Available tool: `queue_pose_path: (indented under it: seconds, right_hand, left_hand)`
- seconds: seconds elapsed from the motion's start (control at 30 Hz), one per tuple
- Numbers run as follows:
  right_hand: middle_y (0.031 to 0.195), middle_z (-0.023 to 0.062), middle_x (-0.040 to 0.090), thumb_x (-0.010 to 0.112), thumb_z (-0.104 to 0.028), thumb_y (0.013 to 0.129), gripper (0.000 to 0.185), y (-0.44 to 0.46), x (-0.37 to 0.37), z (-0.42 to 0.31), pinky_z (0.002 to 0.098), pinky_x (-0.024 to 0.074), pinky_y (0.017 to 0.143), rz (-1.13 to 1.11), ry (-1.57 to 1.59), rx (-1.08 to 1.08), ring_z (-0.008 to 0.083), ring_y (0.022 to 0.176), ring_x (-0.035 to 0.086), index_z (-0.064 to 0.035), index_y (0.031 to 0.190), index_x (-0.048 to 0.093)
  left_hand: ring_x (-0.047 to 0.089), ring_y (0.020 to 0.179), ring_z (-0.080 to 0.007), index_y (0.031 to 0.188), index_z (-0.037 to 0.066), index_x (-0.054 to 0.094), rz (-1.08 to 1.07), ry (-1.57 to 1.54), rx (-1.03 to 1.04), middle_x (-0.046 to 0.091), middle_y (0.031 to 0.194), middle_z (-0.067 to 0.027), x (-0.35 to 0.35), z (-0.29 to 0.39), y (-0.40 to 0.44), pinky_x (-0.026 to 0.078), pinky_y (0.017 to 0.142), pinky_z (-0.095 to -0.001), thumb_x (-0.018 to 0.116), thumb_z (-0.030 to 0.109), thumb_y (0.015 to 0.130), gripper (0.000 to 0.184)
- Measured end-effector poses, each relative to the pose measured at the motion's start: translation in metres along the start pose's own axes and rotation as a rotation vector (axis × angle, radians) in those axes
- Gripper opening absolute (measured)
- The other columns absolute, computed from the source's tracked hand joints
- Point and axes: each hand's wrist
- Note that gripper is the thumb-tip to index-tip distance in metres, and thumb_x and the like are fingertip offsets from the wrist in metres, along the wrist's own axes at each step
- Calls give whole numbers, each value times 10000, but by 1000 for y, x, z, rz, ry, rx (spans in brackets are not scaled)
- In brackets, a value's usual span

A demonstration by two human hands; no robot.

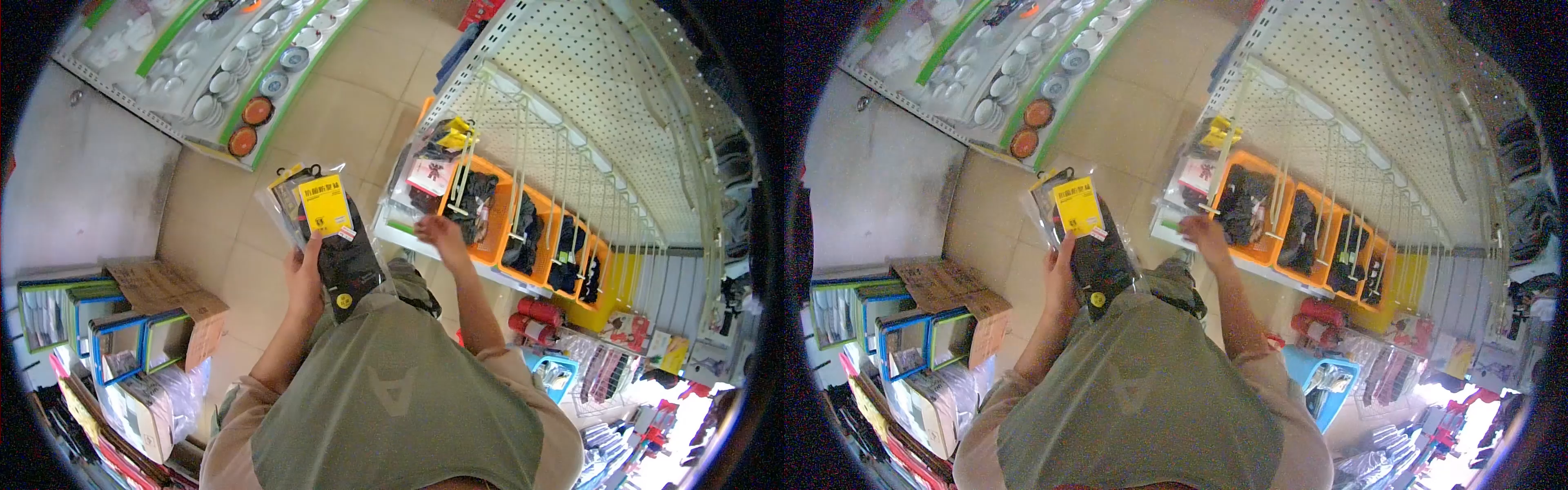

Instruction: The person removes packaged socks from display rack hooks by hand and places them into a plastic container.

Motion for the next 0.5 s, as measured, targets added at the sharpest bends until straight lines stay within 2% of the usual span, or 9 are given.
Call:
queue_pose_path:
  seconds: [0.07,0.17,0.27,0.3,0.4,0.43,0.5]
  right_hand:
    - [930,97,650,619,-253,933,325,-25,40,-20,331,552,721,-113,-25,113,164,812,623,36,1082,598]
    - [953,98,638,672,-310,895,398,-50,82,-58,326,548,739,-203,-27,-26,168,853,619,24,1089,580]
    - [972,95,624,735,-358,837,469,-54,108,-74,310,530,716,-153,-331,-236,166,869,605,8,1076,565]
    - [891,4,600,752,-235,841,340,-63,122,-101,245,473,677,-100,-380,-175,60,808,547,-28,1040,570]
    - [788,-18,589,745,-210,844,261,-58,118,-93,220,451,643,-65,-449,-172,46,739,534,-21,951,600]
    - [711,-33,566,719,-181,866,201,-57,114,-86,211,408,596,-54,-436,-213,34,674,503,-9,876,617]
    - [716,-37,565,700,-163,881,176,-62,110,-88,210,380,578,-64,-337,-138,28,668,483,-4,870,624]
  left_hand:
    - [614,942,-146,1168,-37,571,-4,33,-8,650,1074,-92,2,0,-2,483,818,-283,613,225,947,345]
    - [614,929,-146,1165,-42,572,-25,128,-5,651,1065,-97,5,0,-7,489,811,-287,612,232,948,351]
    - [615,915,-150,1170,-44,566,-56,190,18,649,1063,-103,9,0,-12,496,805,-293,603,251,955,367]
    - [616,912,-152,1174,-44,562,-53,184,30,649,1062,-104,10,-2,-13,499,803,-294,600,256,957,372]
    - [618,910,-151,1182,-40,556,-65,143,27,650,1059,-104,4,-6,-15,501,801,-292,596,261,961,376]
    - [618,911,-150,1184,-38,555,-70,124,21,650,1057,-102,1,-7,-15,501,801,-290,596,261,962,375]
    - [618,908,-148,1181,-36,556,-68,85,31,652,1052,-100,-4,-11,-13,503,795,-286,595,257,963,368]
Point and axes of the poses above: each hand's wrist, its own y-axis towards the middle knuckle, its own x-axis out of the palm, z = x × y
